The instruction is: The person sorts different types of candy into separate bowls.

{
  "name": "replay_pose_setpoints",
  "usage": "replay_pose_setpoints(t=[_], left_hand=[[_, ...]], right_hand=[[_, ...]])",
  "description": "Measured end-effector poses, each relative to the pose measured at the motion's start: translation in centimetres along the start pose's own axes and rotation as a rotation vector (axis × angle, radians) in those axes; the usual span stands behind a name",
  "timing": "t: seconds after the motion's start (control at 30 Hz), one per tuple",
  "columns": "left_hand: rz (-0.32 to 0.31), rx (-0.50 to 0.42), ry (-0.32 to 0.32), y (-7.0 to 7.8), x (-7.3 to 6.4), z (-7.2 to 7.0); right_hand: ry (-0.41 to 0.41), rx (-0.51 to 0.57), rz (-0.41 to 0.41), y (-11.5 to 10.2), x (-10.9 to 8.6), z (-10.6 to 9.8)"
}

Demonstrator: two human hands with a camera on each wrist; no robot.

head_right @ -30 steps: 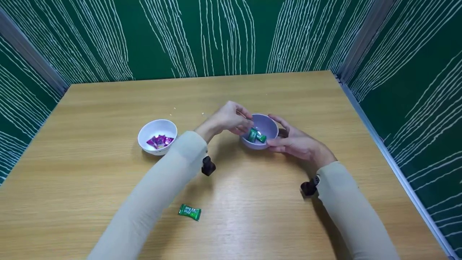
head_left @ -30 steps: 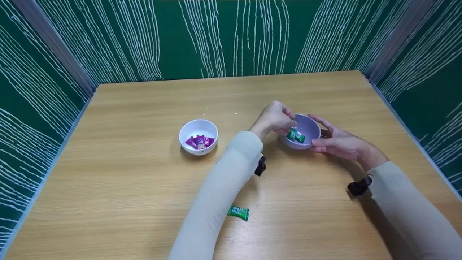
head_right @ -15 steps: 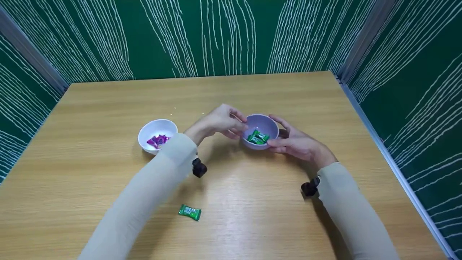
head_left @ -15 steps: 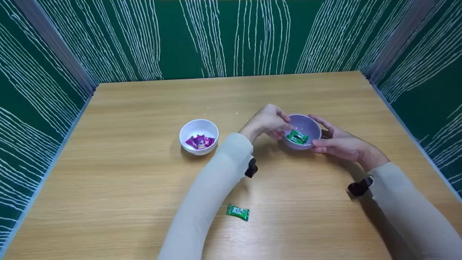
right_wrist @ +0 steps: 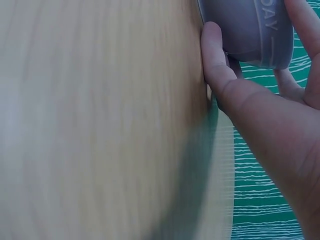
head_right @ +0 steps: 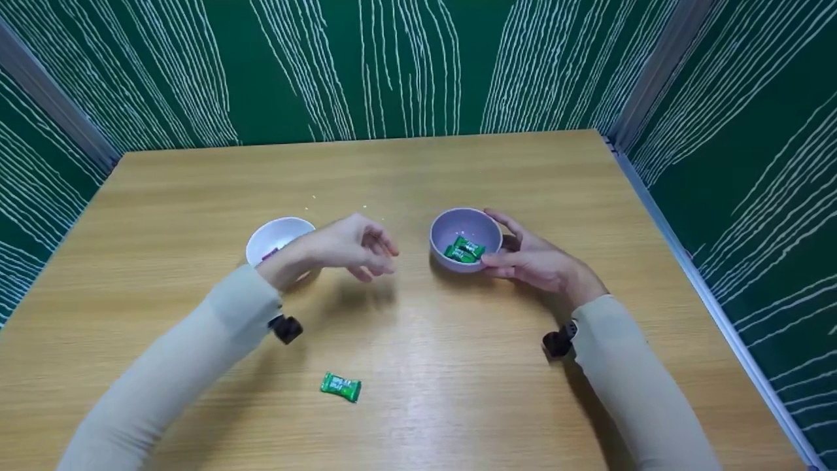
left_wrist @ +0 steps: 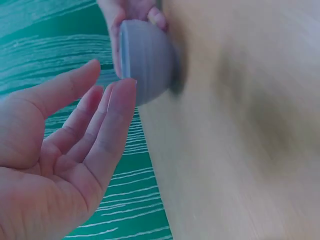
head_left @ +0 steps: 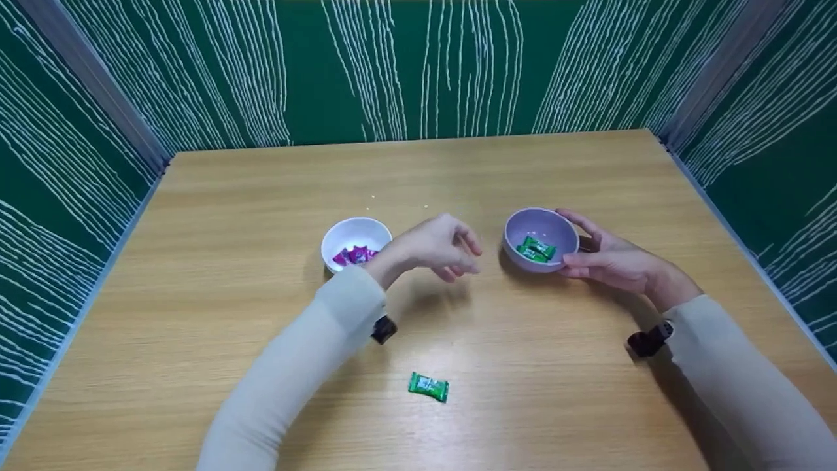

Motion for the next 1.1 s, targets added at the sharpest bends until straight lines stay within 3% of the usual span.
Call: replay_pose_setpoints(t=[0.17, 0.27, 0.4, 0.57, 0.73, 0.97, 1.1], left_hand=[[-0.020, 0.096, -0.084, -1.7, -1.6, -1.2], [-0.031, 0.105, -0.158, -3.1, -2.5, -1.4], [-0.051, 0.130, -0.230, -5.7, -4.0, -0.8], [-0.004, 0.183, -0.276, -8.2, -5.2, 0.7], [0.043, 0.225, -0.291, -8.7, -6.4, 1.8], [0.148, 0.480, -0.282, -8.5, -7.4, 4.4], [0.163, 0.564, -0.270, -8.2, -7.7, 5.7]], right_hand=[[0.001, 0.005, 0.002, -0.4, 0.2, -0.4], [-0.009, -0.001, -0.007, -0.5, 0.4, -0.5], [-0.037, -0.011, -0.021, -0.4, 0.6, -0.5], [-0.054, 0.010, -0.005, -0.2, 0.4, -0.5], [-0.065, 0.018, 0.005, 0.0, 0.3, -0.6], [-0.073, 0.005, 0.003, 0.3, 0.3, -0.6], [-0.075, 0.009, -0.002, 0.2, 0.6, -0.6]])
Point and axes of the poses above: each hand's wrist, its own x-axis towards the middle knuckle, its own z-axis out of the palm, y = z × x, the point moved 2 cm from there along x, towards the middle knuckle, and after that the axes turned 9 degrees about -x, right-handed, at the moved point
